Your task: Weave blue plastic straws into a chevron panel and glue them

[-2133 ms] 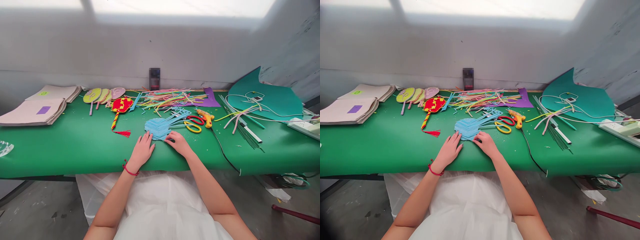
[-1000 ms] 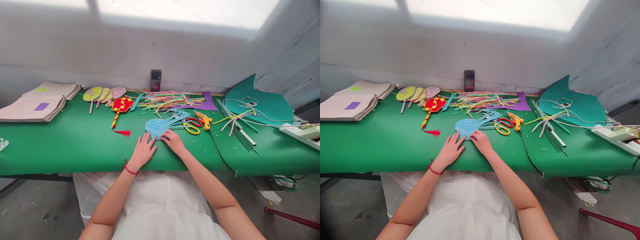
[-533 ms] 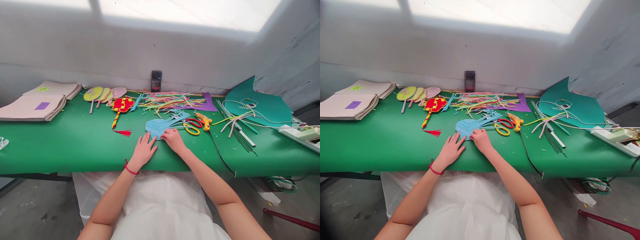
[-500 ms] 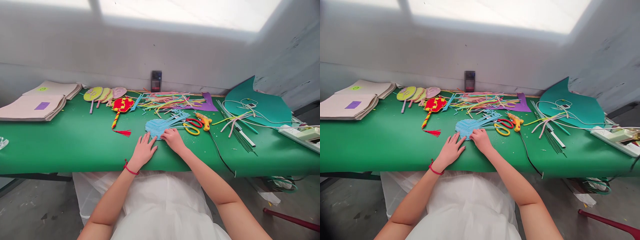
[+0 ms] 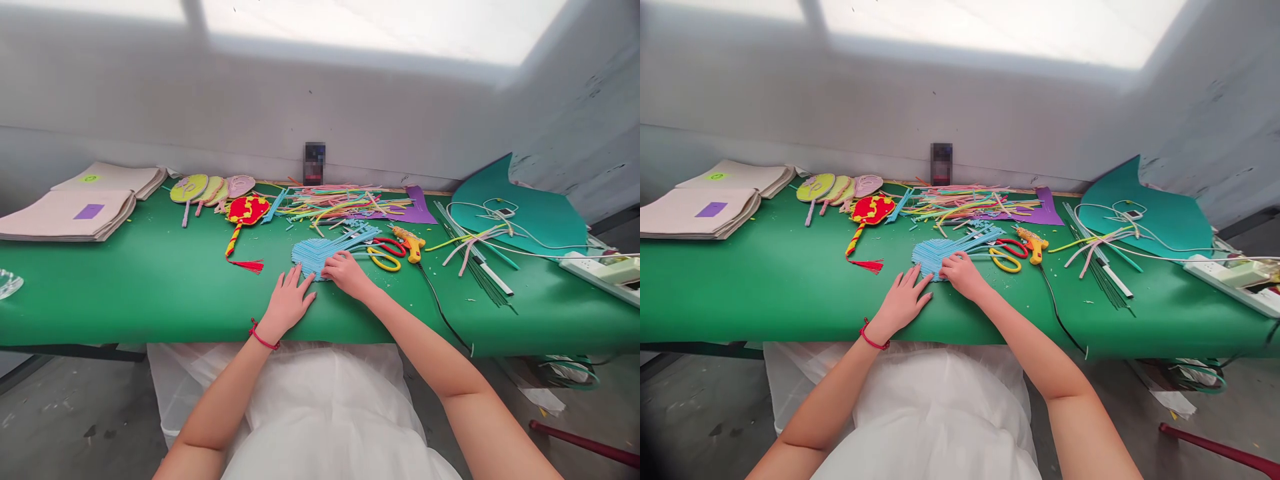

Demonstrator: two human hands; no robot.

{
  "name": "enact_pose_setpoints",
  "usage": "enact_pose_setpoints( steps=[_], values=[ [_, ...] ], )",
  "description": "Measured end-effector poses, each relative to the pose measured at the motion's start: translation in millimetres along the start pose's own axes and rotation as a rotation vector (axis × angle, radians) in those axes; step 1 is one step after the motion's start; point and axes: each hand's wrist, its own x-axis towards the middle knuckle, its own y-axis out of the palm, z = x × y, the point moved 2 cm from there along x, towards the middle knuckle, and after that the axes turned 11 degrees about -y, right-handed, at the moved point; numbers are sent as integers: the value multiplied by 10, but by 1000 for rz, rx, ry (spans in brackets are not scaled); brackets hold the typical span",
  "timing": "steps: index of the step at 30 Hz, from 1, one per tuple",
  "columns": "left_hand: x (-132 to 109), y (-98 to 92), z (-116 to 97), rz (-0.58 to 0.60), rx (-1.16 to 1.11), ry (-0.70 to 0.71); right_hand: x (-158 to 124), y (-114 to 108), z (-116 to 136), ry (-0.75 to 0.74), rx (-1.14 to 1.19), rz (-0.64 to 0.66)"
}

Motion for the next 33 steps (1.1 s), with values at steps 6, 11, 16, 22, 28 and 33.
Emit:
enact_pose_setpoints(
  steps=[6,11,16,22,28,33],
  values=[
    [-1,-22,-12,21,49,-6,77,-19,-123,-239,-18,92],
    [-1,-15,-12,24,52,-2,201,-56,-185,-366,7,236],
    [3,-12,-12,30,57,-3,304,-78,-236,-443,54,315],
    [15,-5,-10,40,59,-5,89,-23,-361,-300,146,196],
    [13,3,-6,35,56,1,-119,-84,-410,-186,78,90],
    [14,-1,-7,38,63,0,-123,-100,-363,-159,-40,84]
  ],
)
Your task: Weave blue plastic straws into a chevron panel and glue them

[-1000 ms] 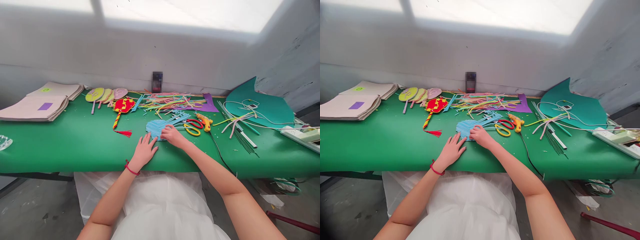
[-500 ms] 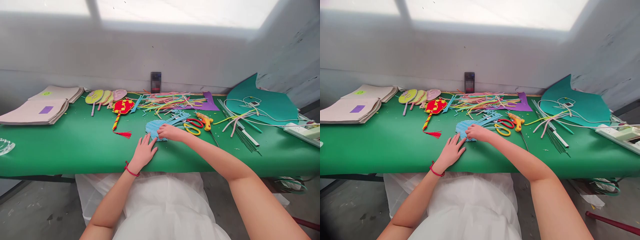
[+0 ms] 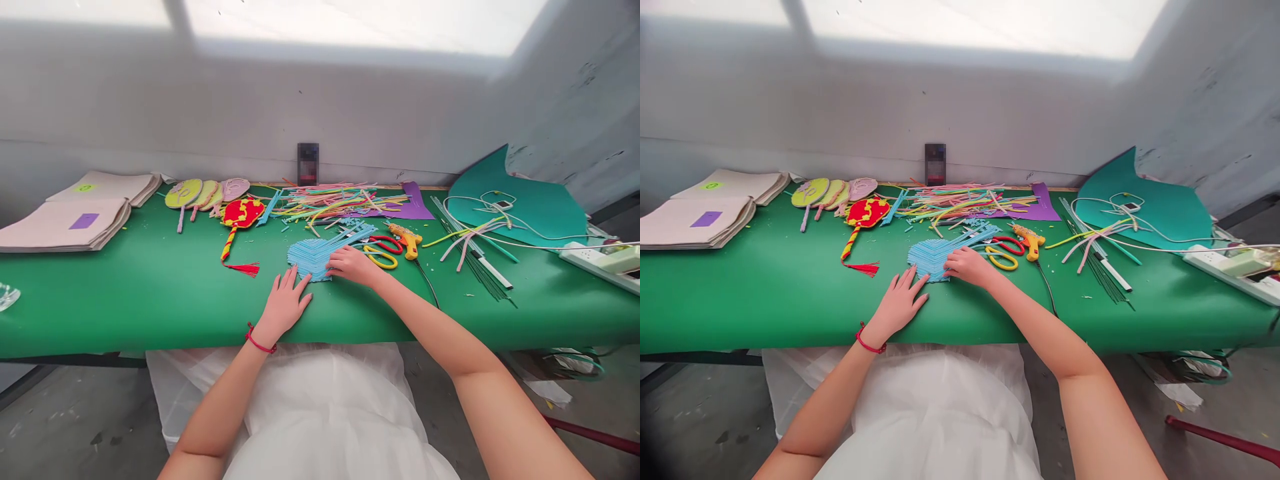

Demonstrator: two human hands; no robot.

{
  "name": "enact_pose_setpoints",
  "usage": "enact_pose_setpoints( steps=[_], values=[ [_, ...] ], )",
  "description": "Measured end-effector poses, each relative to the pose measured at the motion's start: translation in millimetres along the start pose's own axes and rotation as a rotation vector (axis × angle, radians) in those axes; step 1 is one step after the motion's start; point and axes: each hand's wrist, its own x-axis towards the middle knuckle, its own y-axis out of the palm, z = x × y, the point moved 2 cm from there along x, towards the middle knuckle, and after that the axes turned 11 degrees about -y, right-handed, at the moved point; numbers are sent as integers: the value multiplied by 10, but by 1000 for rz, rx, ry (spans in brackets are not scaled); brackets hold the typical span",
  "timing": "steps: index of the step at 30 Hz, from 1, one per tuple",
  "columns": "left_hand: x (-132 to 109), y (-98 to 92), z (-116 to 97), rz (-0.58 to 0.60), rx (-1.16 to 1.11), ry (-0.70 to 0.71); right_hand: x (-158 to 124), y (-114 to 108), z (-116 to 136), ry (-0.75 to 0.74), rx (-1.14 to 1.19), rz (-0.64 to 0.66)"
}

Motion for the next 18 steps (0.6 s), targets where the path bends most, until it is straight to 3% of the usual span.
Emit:
enact_pose_setpoints(
  steps=[10,18],
  values=[
    [-4,8,-7,-10,7,5,44,26,65,-34,-103,28],
    [1,2,-7,-6,-2,1,18,19,67,-16,-11,-14]
  ],
)
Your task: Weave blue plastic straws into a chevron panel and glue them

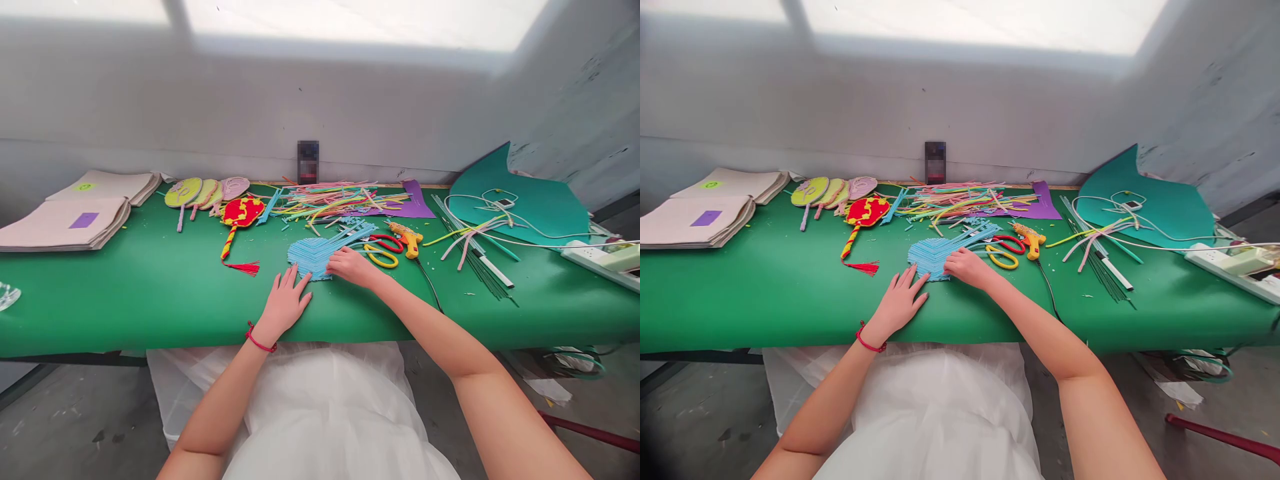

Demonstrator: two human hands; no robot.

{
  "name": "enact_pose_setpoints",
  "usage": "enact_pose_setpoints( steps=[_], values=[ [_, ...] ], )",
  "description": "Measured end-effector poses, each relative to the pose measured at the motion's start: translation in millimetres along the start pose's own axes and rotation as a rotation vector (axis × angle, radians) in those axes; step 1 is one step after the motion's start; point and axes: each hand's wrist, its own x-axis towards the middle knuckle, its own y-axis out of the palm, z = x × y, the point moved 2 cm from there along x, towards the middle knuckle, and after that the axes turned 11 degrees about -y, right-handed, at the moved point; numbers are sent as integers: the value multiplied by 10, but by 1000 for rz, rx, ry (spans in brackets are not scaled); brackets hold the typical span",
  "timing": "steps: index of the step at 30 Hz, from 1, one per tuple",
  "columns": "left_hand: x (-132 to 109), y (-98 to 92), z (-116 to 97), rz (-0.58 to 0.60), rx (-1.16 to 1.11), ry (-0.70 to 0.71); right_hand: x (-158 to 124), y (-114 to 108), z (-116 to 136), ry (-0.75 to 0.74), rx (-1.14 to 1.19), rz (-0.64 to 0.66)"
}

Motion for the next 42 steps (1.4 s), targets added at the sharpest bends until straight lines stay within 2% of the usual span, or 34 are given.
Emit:
enact_pose_setpoints(
  steps=[5,12,17,25,28,31,33,35,37,39,42],
  values=[
    [-5,15,9,-18,-20,4,-125,29,-24,58,109,-76],
    [-5,-14,3,-4,-11,16,-264,92,27,173,83,-214],
    [-3,-17,14,1,-19,33,-279,119,24,183,166,-216],
    [-1,-13,16,4,-24,28,-287,137,58,182,163,-190],
    [6,5,24,3,-27,30,-287,119,22,231,199,-218],
    [16,24,36,3,-28,31,-418,32,-144,459,194,-381],
    [21,30,41,1,-26,33,-634,-45,-313,721,125,-535],
    [22,29,42,-2,-26,34,-928,-103,-480,998,23,-623],
    [22,26,40,-3,-25,34,-1242,-130,-612,1289,-91,-644],
    [20,24,38,-3,-27,34,-1497,-114,-695,1531,-151,-595],
    [18,35,41,-12,-39,24,-1690,-32,-751,1770,-107,-474]
  ],
)
